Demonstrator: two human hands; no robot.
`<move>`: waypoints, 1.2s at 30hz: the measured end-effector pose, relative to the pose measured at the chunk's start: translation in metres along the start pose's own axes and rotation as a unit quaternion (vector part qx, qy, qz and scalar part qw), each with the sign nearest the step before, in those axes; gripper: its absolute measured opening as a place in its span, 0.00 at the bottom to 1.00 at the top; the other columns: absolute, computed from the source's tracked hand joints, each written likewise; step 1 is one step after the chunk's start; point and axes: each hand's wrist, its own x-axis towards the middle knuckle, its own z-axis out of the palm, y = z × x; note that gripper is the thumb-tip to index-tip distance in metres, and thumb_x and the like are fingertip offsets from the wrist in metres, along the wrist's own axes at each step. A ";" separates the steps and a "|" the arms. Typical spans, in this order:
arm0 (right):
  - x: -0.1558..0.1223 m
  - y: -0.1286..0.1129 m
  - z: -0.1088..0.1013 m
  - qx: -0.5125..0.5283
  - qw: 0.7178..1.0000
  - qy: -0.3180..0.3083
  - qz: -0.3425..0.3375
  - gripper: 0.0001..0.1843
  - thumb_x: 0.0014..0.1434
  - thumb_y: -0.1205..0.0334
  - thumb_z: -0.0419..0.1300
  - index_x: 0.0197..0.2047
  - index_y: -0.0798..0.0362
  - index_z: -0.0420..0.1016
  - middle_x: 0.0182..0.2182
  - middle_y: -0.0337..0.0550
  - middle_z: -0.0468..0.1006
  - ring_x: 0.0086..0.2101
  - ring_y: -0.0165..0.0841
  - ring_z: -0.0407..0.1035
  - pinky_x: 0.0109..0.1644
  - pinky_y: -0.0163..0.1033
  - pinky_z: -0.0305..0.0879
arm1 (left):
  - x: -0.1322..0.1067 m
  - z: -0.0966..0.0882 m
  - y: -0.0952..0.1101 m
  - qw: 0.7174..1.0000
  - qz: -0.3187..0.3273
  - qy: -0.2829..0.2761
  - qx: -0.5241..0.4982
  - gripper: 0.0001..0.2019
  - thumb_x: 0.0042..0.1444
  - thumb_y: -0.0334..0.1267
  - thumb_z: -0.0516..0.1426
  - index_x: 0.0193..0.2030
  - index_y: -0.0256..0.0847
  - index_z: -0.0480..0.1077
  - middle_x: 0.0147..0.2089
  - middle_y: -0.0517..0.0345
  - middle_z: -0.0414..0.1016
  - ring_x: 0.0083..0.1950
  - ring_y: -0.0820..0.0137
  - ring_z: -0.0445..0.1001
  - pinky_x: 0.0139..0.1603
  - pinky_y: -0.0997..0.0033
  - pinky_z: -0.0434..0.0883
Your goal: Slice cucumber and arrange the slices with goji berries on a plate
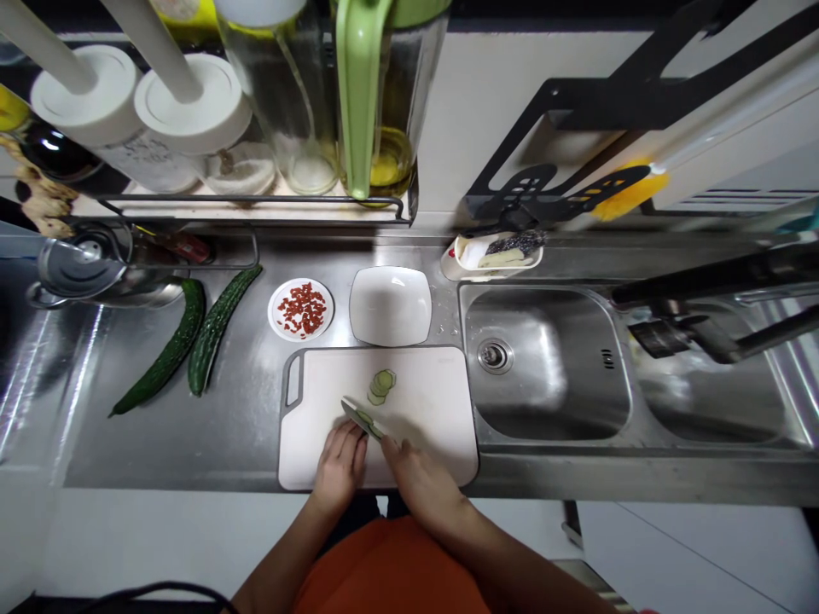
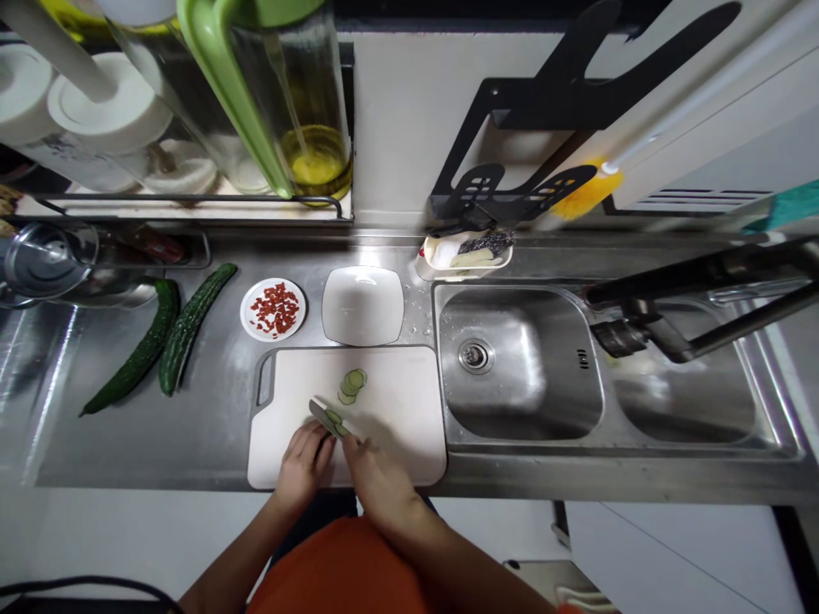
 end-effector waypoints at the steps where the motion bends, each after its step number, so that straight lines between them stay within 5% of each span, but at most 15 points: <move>1: 0.002 0.000 0.002 0.000 1.000 0.005 -0.002 0.21 0.61 0.75 0.38 0.48 0.52 0.65 0.37 0.49 0.75 0.34 0.36 0.73 0.33 0.36 0.66 | 0.000 0.000 0.000 1.000 -0.002 0.000 -0.001 0.12 0.59 0.31 0.50 0.48 0.38 0.68 0.45 0.50 0.75 0.52 0.65 0.71 0.54 0.59 0.70; 20: 0.025 0.014 0.028 0.013 0.999 0.034 -0.026 0.24 0.58 0.76 0.41 0.53 0.50 0.63 0.38 0.46 0.73 0.35 0.35 0.71 0.35 0.37 0.65 | 0.000 0.001 0.000 0.999 -0.027 0.009 -0.035 0.15 0.59 0.30 0.50 0.52 0.37 0.65 0.50 0.49 0.73 0.53 0.66 0.70 0.56 0.59 0.69; 30: 0.003 0.023 0.014 0.020 0.999 0.048 -0.008 0.38 0.54 0.80 0.38 0.67 0.48 0.45 0.46 0.51 0.71 0.33 0.34 0.72 0.34 0.37 0.67 | -0.001 0.002 0.001 0.998 -0.048 0.015 -0.035 0.15 0.59 0.31 0.51 0.52 0.37 0.66 0.50 0.48 0.71 0.53 0.66 0.70 0.55 0.59 0.70; 36: 0.000 0.023 0.018 -0.018 0.998 0.067 0.008 0.27 0.57 0.79 0.39 0.57 0.56 0.61 0.49 0.53 0.68 0.35 0.34 0.72 0.34 0.37 0.67 | 0.001 -0.012 0.008 0.997 -0.073 0.000 -0.031 0.15 0.59 0.33 0.52 0.53 0.39 0.65 0.51 0.49 0.70 0.53 0.66 0.69 0.53 0.61 0.71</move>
